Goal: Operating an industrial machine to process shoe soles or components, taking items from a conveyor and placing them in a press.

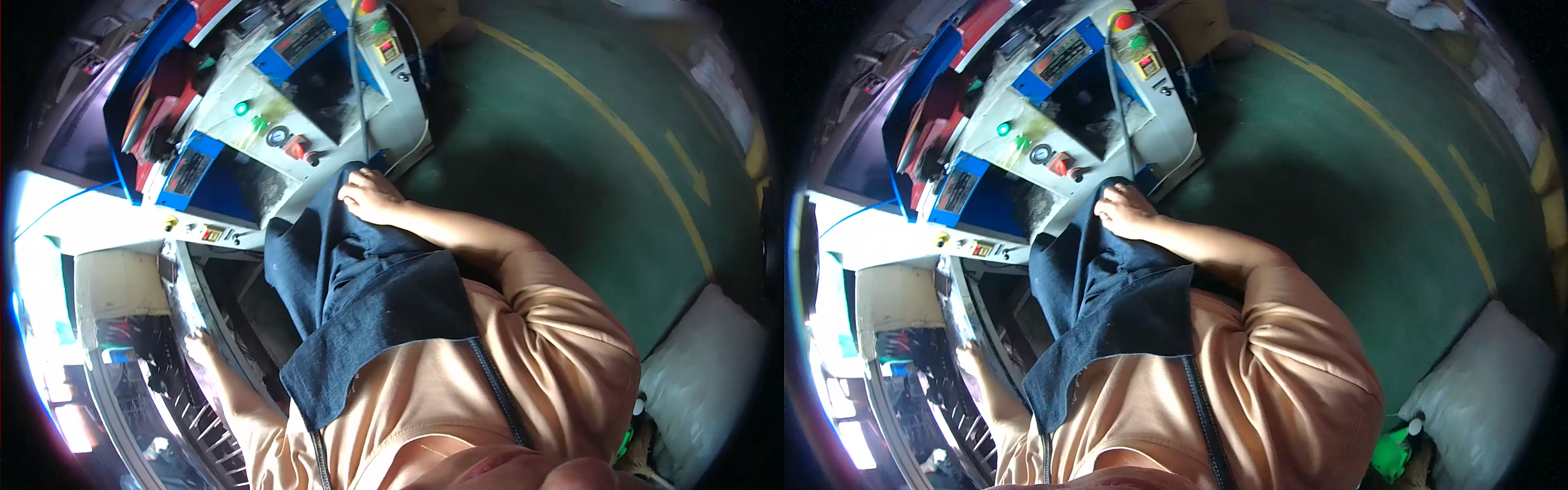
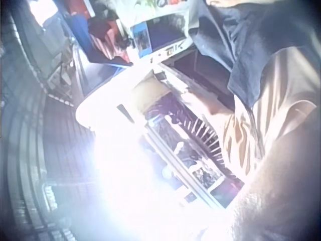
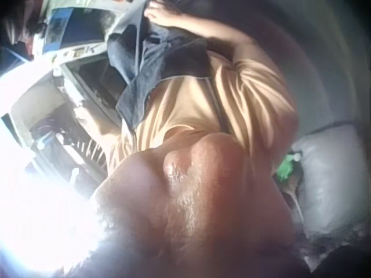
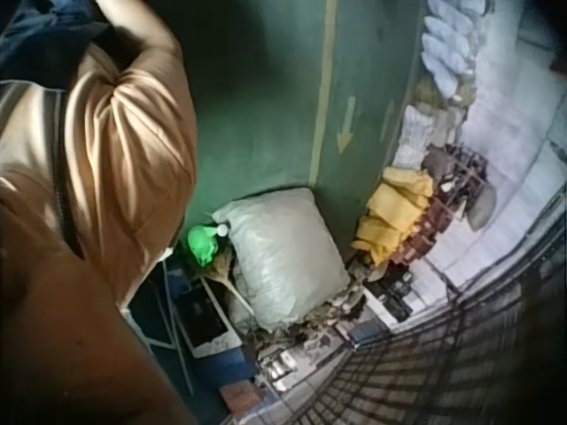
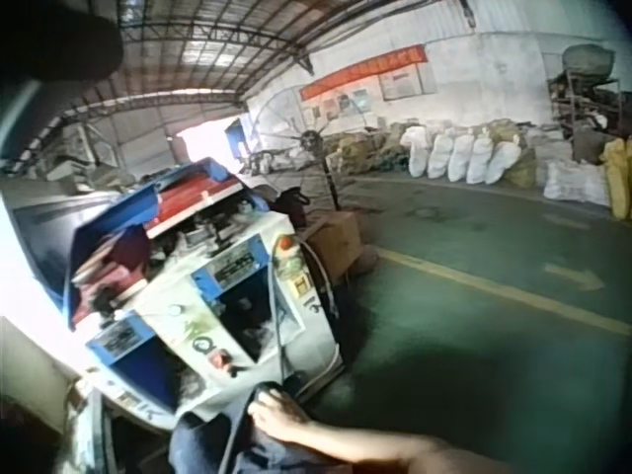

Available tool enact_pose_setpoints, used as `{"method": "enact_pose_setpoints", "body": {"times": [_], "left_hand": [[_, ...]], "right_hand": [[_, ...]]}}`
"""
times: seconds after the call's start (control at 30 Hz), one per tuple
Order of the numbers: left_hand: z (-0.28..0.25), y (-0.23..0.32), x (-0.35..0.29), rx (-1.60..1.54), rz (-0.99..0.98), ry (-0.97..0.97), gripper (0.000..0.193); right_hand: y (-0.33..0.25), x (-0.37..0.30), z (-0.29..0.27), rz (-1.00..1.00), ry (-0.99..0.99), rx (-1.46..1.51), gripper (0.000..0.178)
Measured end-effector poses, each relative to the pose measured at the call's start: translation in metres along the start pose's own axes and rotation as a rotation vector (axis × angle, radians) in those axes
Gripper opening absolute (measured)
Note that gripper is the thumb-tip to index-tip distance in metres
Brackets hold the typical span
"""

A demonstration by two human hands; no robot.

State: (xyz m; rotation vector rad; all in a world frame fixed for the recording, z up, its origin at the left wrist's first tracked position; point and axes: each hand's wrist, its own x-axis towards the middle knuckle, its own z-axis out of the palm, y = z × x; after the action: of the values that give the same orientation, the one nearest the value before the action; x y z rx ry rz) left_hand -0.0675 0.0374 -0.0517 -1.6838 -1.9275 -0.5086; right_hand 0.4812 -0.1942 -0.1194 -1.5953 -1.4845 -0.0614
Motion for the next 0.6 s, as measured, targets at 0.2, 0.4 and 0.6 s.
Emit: {"method": "enact_pose_setpoints", "body": {"times": [0.2, 0.4, 0.6], "left_hand": [[-0.023, 0.013, -0.008, 0.048, -0.077, 0.017, 0.037], [-0.028, 0.011, -0.005, -0.01, -0.03, -0.024, 0.035], [-0.029, 0.014, -0.002, -0.122, -0.032, -0.16, 0.03]], "right_hand": [[0.005, -0.004, -0.003, 0.016, 0.037, 0.015, 0.004], [0.008, -0.005, -0.003, 0.03, 0.046, 0.034, 0.005], [0.009, -0.003, -0.008, 0.041, 0.043, 0.032, 0.005]]}}
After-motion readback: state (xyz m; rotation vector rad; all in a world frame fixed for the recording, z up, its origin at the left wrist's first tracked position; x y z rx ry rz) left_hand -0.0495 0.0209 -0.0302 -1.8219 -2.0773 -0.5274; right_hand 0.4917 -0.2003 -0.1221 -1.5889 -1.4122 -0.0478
